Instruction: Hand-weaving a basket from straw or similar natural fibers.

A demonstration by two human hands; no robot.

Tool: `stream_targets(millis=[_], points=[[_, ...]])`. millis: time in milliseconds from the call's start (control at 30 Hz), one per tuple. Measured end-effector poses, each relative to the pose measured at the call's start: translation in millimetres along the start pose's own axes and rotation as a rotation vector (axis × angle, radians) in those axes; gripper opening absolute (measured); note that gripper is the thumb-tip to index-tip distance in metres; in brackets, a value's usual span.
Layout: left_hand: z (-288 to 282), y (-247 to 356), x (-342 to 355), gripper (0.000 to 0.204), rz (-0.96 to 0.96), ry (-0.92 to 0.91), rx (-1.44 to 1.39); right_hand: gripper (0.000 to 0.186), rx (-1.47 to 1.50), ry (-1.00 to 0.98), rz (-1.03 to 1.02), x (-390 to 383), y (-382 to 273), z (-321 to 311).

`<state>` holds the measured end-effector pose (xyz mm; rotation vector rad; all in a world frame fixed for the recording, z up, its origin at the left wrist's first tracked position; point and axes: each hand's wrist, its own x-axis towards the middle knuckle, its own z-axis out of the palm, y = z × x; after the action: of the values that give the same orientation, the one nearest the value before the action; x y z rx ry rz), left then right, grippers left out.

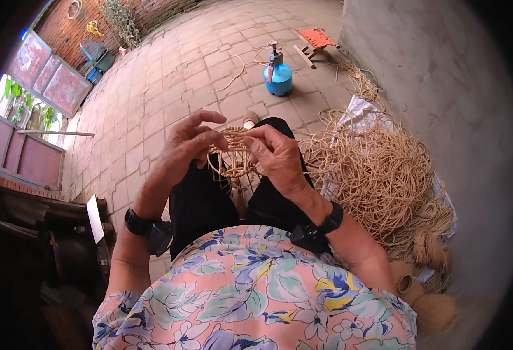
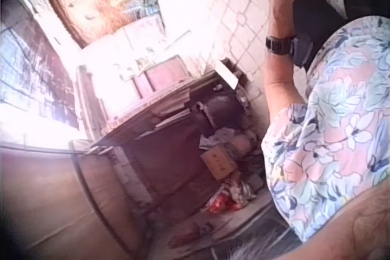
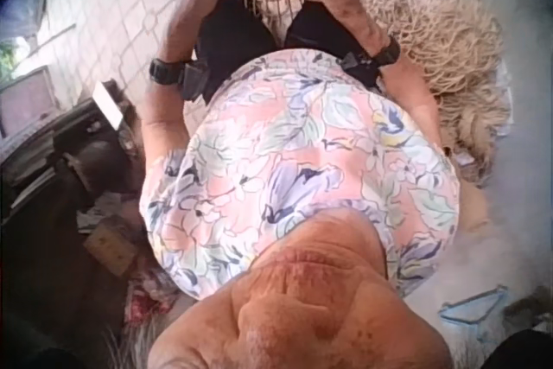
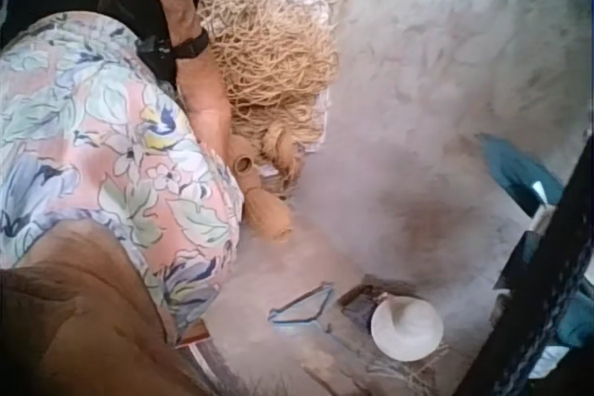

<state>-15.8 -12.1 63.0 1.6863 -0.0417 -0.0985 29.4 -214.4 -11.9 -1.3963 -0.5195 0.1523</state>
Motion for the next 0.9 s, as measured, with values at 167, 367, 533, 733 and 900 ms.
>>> stream_targets(millis=[167, 367, 533, 733, 900], points=[[4, -50, 1, 0.028, 0.201, 0.120, 0.543, 0.008, -0.391, 0.001, 0.004, -1, 10, -10], [20, -57, 1, 0.044, 0.355, 0.022, 1.065, 0.005, -0.918, 0.001, -0.299, 6, 11, 3], [23, -61, 7, 0.050, 0.321, 0.030, 1.064, 0.006, -0.859, -0.076, -0.225, 9, 36, 4], [29, -60, 11, 0.054, 0.275, 0.099, 1.046, 0.008, -0.705, -0.097, -0.127, 10, 40, 2], [30, -65, 14, 0.054, 0.275, 0.113, 1.054, 0.010, -0.695, -0.105, -0.118, 8, 42, 0]])
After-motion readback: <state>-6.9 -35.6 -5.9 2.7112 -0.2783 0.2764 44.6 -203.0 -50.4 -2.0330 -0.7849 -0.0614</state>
